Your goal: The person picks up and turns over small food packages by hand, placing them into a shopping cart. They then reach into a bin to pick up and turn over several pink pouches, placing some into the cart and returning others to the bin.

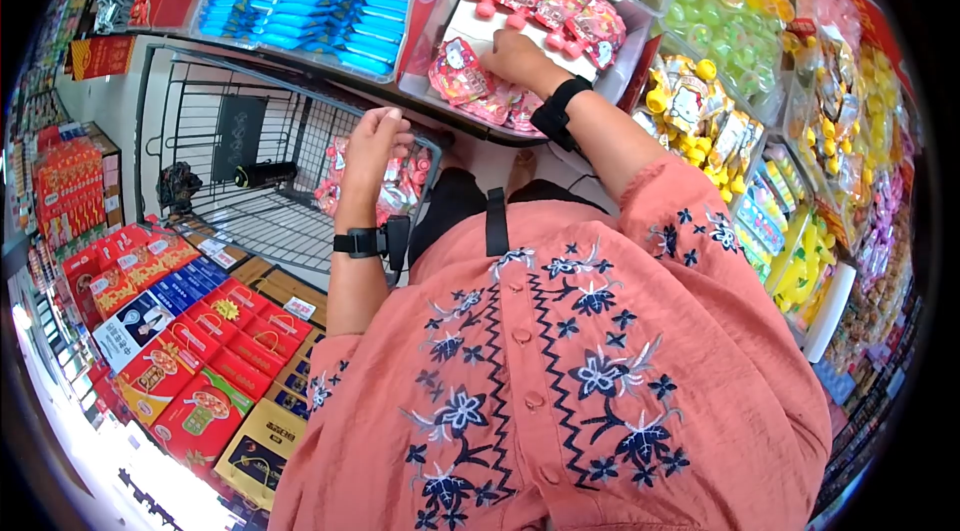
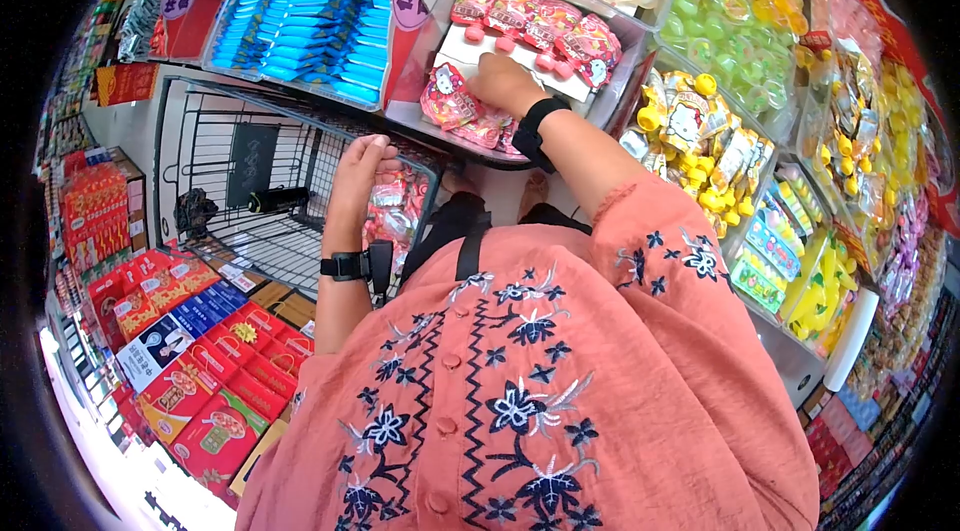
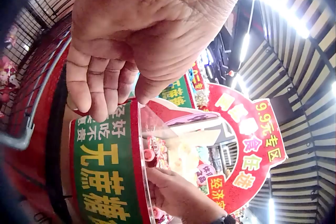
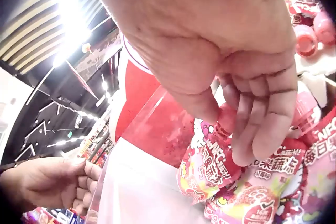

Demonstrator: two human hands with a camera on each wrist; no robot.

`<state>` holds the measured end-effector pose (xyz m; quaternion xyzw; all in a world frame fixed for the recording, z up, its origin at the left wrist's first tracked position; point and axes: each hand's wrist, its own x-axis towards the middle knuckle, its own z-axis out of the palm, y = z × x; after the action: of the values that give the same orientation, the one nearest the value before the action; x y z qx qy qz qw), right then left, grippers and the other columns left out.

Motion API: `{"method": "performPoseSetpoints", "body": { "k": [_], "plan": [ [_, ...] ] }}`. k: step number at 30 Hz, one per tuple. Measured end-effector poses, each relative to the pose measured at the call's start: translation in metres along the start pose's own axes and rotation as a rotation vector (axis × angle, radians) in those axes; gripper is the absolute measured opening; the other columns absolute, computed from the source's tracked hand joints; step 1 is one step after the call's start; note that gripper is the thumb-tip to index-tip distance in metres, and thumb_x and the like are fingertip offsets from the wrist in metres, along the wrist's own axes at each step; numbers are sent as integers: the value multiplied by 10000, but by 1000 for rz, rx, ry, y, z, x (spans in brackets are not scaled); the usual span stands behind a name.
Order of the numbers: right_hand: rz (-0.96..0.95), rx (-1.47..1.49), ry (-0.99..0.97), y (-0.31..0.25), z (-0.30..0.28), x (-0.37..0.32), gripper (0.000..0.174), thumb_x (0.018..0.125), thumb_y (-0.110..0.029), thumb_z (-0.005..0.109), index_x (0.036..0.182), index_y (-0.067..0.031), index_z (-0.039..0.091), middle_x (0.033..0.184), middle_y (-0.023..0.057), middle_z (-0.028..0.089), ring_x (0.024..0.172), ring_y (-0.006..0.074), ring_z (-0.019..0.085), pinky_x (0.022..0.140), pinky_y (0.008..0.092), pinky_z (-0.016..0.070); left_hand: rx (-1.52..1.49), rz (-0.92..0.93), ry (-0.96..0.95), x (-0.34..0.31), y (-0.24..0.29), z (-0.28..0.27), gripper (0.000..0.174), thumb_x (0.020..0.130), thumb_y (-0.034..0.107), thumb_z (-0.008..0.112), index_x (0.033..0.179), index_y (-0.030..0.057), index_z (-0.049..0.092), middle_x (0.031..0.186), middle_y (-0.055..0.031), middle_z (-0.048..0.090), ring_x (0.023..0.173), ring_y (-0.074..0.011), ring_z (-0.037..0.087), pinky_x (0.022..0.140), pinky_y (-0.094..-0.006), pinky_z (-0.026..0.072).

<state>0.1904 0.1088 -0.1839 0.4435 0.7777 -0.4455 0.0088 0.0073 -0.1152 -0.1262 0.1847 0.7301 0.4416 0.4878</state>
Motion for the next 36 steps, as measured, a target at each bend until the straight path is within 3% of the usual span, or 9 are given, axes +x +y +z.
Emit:
{"method": "performPoseSetpoints", "body": {
  "k": [3,6,13,16,17,26,30,33,36],
  "plan": [
    [-140,-157,77,7,6,6,371,871,-295,632,1009,49,651,1048,268,678,997,384,669,875,451,522,8,-2,-13,0,1,2,355,982,303,605,1170,3,593,1004,-96,682,835,-150,672,682,-258,534],
    [-125,-130,64,18,13,17,380,868,-338,683,994,18,645,997,251,681,959,389,657,835,450,504,11,-2,-4,0,3,3,355,979,301,607,1172,3,593,999,-99,684,832,-151,672,682,-263,535],
    [-87,-143,80,2,3,6,337,903,-274,605,1004,45,649,994,256,691,951,380,680,858,447,520,-19,-22,4,-1,-4,-1,360,976,298,612,1175,-1,590,998,-105,686,815,-158,677,690,-266,538],
    [-29,26,-27,-3,-20,-3,343,896,-279,615,999,46,647,919,246,691,847,361,692,788,426,540,-28,-23,19,-1,-12,-9,367,980,304,600,1185,0,585,998,-110,685,807,-171,680,694,-268,540],
    [10,115,-12,-8,-30,-6,329,901,-272,620,1009,39,628,826,193,688,735,285,691,691,383,550,-37,-22,34,-6,-12,-13,371,981,309,595,1188,1,583,997,-112,685,804,-175,681,694,-268,541],
    [-119,666,50,-65,-78,-57,240,970,-234,545,1043,-10,590,888,108,685,736,163,669,656,298,541,-124,-151,262,-5,-108,-117,346,994,335,563,1140,21,579,979,-101,670,804,-165,669,643,-286,546],
    [-211,681,-269,-92,-51,-73,298,1000,-290,569,1158,-38,594,992,72,700,812,122,667,718,259,527,-139,-233,210,3,-183,-166,287,966,330,588,1074,64,594,957,-65,678,764,-145,661,597,-278,507],
    [-157,624,-505,-112,-14,-82,289,992,-264,577,1167,-35,598,1043,85,701,881,123,652,790,271,525,-87,-321,344,-8,-197,-159,250,954,312,575,1039,79,613,933,-53,683,753,-144,663,590,-278,491],
    [-174,556,-663,-119,27,-82,275,984,-261,606,1152,-43,621,966,23,670,895,99,617,801,259,502,-42,-439,354,-3,-233,-165,229,947,294,572,1017,84,630,913,-42,688,762,-147,666,592,-278,486]
  ]
}}
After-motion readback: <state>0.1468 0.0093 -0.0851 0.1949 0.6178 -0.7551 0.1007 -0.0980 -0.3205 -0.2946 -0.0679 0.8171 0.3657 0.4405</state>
